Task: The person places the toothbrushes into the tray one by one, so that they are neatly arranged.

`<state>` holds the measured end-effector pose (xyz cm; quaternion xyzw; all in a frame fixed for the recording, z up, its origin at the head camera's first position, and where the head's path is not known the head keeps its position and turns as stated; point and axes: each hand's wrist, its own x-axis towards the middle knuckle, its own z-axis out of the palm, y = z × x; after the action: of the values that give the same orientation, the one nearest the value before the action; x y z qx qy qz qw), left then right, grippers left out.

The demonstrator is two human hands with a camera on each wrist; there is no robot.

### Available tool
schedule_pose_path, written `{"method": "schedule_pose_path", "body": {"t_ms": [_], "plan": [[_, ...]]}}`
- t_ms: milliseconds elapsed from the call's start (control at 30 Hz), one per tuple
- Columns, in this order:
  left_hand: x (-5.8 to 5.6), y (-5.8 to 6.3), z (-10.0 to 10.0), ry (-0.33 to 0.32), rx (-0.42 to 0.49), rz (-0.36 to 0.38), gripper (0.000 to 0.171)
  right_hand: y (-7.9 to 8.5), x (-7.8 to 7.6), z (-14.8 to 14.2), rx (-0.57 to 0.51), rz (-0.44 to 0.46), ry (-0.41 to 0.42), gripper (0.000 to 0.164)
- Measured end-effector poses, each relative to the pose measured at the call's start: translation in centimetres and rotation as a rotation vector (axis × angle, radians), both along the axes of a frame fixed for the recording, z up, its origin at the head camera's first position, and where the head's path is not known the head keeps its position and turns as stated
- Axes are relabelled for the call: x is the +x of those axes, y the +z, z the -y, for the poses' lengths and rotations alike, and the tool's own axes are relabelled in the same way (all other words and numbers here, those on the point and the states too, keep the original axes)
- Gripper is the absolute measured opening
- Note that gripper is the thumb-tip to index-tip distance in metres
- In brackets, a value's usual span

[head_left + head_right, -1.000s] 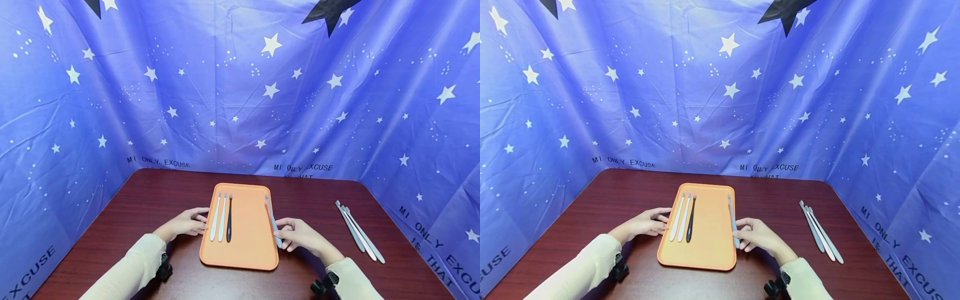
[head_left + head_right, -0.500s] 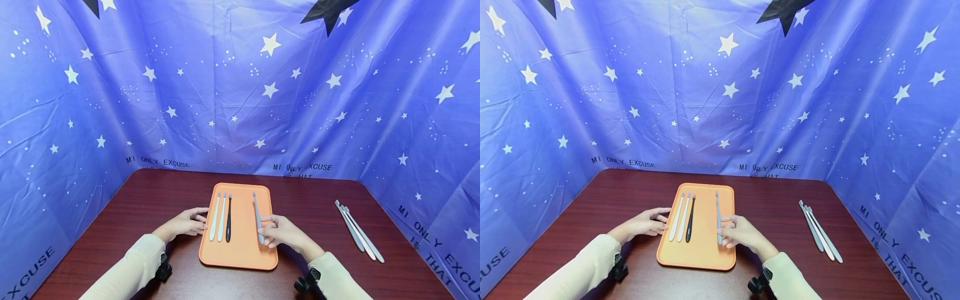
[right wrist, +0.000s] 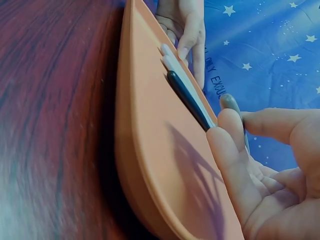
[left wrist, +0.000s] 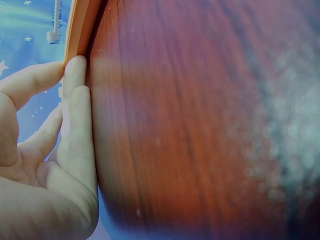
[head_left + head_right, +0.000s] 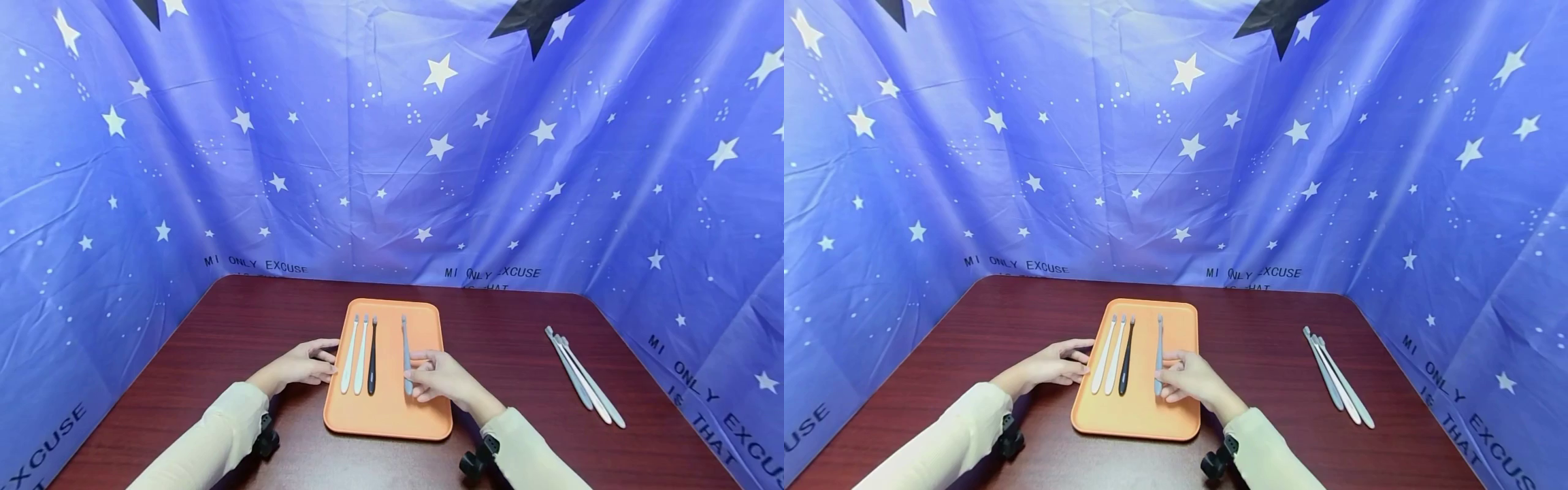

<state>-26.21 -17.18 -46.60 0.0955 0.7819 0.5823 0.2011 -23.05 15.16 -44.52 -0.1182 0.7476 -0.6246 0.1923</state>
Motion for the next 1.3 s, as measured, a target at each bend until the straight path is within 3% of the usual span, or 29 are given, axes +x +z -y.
{"method": "schedule_pose_path", "body": {"t_ms": [633, 1300], "plan": [[0.0, 0.0, 0.1, 0.013, -0.020, 0.002, 0.072, -1.3, -0.6, 3.3, 0.011, 0.013, -0.037, 0.056], [0.2, 0.2, 0.0, 0.002, -0.019, -0.003, 0.071, -1.3, -1.2, 4.3, 0.167, -0.059, -0.045, 0.052]]}}
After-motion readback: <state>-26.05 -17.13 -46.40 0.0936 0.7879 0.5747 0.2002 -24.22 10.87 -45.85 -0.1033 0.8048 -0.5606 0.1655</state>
